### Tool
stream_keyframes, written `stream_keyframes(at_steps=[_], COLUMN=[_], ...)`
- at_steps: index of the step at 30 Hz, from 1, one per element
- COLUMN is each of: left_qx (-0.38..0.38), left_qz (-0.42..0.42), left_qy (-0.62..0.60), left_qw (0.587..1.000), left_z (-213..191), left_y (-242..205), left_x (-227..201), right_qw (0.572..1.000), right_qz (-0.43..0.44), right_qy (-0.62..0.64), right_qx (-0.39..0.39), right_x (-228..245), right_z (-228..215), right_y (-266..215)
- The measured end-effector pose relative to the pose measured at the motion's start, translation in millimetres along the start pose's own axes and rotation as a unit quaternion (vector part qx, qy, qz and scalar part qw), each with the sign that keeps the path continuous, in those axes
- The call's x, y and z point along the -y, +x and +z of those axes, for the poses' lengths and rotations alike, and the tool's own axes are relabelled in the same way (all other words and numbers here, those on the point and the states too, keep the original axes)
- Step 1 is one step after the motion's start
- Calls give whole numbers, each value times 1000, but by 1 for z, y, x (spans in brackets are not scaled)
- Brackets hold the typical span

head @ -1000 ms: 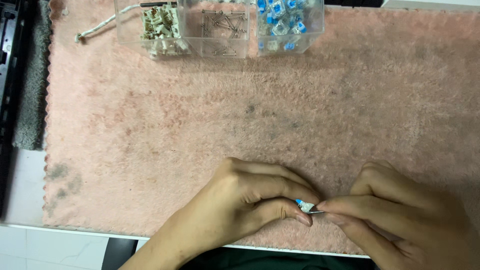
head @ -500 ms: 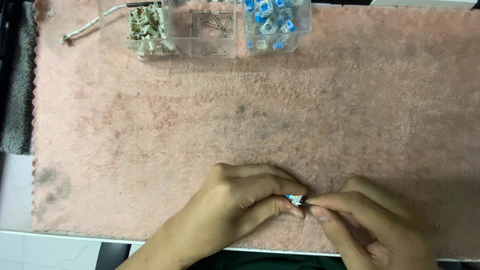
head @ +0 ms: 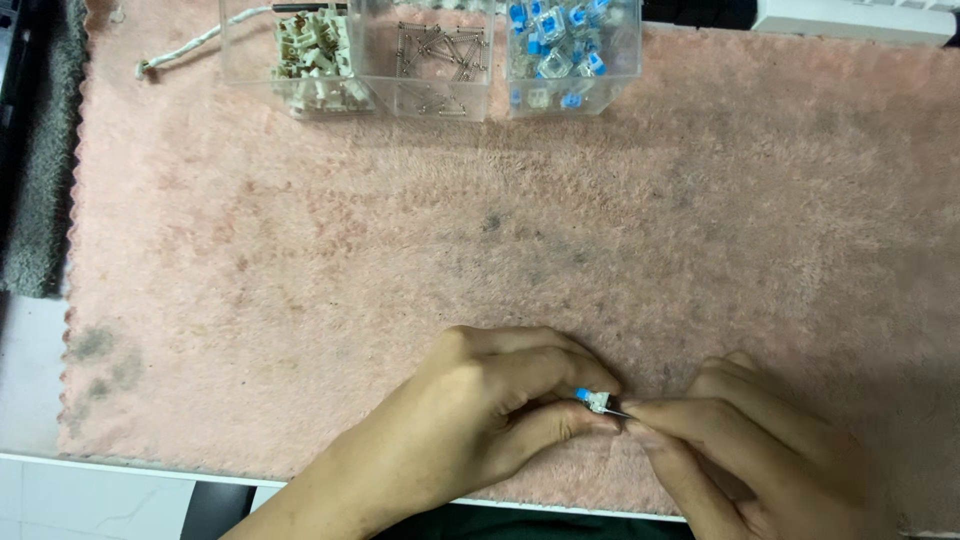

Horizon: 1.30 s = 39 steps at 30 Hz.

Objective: The person repeatedly picks up blue-and-white mechanical keyboard switches and uses a small metal tool to press or adjust the internal stem. They place each switch into a clear plastic container and continue the process with additional switches from a pile on the table.

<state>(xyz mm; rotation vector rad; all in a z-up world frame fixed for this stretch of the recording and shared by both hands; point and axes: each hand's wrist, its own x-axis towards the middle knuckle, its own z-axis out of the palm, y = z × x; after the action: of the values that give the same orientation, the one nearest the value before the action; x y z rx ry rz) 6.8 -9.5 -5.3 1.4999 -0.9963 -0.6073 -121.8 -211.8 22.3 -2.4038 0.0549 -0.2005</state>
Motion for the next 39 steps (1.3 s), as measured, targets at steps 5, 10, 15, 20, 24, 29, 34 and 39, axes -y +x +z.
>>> stream_keyframes(at_steps=[5,10,15,20,24,29,34,39], left_qx=[7,4,11,-10,-51,-69,-37,-1], left_qz=[14,22,29,19,-11,-39,-39,23], left_qy=[8,14,27,25,31,6,17,34], left_qw=[1000,1000,999,999,998,997,998,999], left_z=[0,0,2,1,4,5,2,2], left_y=[-2,-4,-4,-6,-6,-4,-5,-3], left_x=[-1,2,3,2,4,3,4,7], right_qw=[987,975,927,965,996,998,995,962], right_qz=[-106,-152,-242,-97,-51,-7,-88,-237], right_qy=[-54,-96,-178,-98,12,39,49,-35], right_qx=[105,132,225,225,77,-42,23,134], right_x=[-22,-25,-42,-29,-31,-17,-38,-41], right_z=[-17,-21,-25,-29,-11,15,1,-17], right_y=[-1,-1,0,7,3,-14,-7,9])
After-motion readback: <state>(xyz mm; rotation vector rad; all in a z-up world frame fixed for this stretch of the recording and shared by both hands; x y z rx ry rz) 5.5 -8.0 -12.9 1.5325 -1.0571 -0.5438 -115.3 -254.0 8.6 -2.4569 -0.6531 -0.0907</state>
